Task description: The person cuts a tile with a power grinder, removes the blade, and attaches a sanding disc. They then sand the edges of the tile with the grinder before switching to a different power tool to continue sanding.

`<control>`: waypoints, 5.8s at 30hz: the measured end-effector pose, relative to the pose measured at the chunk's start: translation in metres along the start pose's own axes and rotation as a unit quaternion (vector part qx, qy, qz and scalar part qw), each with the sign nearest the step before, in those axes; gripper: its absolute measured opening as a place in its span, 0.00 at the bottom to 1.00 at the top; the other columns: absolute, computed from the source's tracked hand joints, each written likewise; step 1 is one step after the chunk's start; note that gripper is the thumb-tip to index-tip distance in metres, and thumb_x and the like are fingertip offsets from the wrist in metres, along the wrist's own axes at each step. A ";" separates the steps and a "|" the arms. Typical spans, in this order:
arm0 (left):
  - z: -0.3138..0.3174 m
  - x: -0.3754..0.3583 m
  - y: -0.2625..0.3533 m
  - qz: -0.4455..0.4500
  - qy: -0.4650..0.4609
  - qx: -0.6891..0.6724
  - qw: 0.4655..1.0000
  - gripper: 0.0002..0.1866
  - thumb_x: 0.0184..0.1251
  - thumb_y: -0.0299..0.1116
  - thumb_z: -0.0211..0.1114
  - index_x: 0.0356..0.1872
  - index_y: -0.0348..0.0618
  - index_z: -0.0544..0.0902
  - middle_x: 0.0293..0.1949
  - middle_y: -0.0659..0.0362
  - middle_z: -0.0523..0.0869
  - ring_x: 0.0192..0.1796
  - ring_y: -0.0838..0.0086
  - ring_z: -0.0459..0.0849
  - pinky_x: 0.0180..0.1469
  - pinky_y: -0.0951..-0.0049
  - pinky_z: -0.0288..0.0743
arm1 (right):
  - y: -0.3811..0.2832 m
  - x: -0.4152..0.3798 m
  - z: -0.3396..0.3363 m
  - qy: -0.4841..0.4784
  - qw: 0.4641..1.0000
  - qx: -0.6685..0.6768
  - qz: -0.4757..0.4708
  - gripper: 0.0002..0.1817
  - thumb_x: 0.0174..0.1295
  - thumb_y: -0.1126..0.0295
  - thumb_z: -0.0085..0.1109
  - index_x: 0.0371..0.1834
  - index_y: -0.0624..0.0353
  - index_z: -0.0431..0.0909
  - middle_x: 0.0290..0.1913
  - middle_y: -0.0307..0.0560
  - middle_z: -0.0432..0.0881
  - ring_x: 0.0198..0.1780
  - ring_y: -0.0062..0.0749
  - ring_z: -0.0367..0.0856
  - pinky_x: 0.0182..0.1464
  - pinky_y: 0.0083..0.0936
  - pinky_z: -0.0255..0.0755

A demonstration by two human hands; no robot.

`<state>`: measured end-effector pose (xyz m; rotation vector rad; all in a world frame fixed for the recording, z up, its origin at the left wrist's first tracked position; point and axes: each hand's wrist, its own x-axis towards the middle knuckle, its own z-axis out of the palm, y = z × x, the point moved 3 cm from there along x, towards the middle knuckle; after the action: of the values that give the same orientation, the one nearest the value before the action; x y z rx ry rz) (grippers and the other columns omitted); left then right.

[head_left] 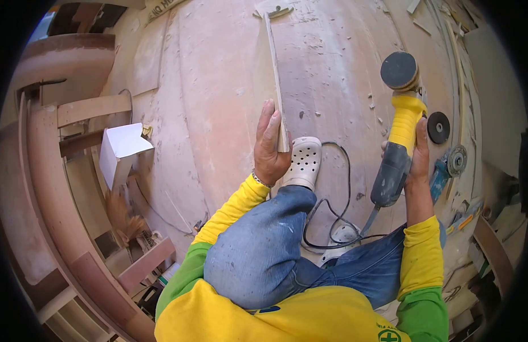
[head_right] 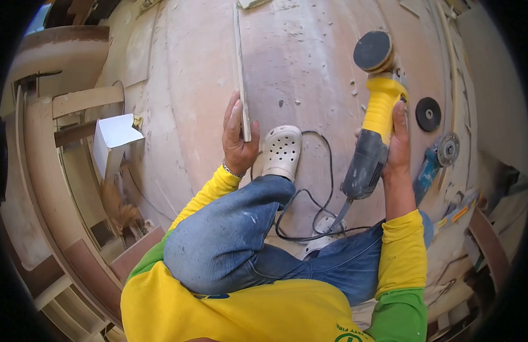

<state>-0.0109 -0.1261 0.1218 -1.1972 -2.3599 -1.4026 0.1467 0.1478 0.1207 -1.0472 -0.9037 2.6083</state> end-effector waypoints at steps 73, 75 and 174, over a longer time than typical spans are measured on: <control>-0.065 0.026 -0.002 -0.299 0.091 -0.087 0.946 0.09 0.61 0.32 0.76 0.38 0.39 0.89 0.33 0.56 0.88 0.34 0.75 0.84 0.38 0.73 0.77 | -0.057 -0.116 0.066 -0.139 0.974 0.118 -0.136 0.38 0.67 0.32 0.48 0.56 0.59 0.76 0.42 0.54 0.85 0.42 0.48 0.87 0.45 0.44 0.84; -0.065 0.027 -0.005 -0.307 0.099 -0.053 0.945 0.10 0.60 0.33 0.77 0.38 0.38 0.89 0.29 0.57 0.87 0.31 0.77 0.82 0.35 0.74 0.76 | -0.063 -0.120 0.050 -0.167 0.970 0.108 -0.137 0.37 0.67 0.33 0.50 0.56 0.59 0.76 0.44 0.54 0.85 0.43 0.48 0.87 0.45 0.45 0.84; -0.012 -0.019 -0.031 -0.294 0.124 0.014 0.948 0.06 0.66 0.29 0.65 0.40 0.40 0.79 0.38 0.43 0.86 0.43 0.43 0.84 0.45 0.52 0.78 | -0.100 -0.029 0.184 -0.115 0.645 -0.734 -0.179 0.31 0.46 0.63 0.69 0.55 0.63 0.76 0.41 0.53 0.85 0.42 0.42 0.85 0.47 0.33 0.77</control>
<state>-0.0233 -0.1538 0.0981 -0.2711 -2.6411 -1.5437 0.0383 0.1298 0.3009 -0.4684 -3.0261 1.2137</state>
